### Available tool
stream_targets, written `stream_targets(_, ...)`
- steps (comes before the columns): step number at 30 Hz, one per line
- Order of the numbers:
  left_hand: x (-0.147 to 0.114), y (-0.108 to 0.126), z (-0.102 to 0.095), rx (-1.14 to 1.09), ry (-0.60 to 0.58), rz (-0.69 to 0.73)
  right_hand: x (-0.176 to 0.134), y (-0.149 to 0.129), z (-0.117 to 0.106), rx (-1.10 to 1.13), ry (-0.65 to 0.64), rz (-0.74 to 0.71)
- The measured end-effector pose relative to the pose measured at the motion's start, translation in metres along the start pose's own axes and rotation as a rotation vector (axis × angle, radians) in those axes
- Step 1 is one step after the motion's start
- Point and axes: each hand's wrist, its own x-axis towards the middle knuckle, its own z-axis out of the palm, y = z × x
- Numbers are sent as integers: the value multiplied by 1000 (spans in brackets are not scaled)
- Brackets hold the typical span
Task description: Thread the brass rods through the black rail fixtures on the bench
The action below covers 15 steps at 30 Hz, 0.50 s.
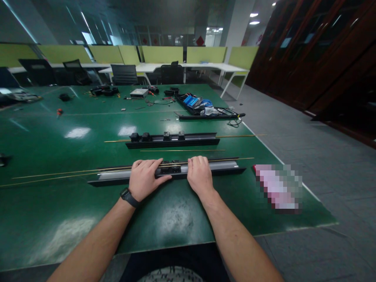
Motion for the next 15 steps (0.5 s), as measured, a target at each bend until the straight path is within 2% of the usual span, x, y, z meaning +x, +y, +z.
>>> stream_targets(15,1,2,-2,-26,-20,-26,1,0,-3,38,-2,9)
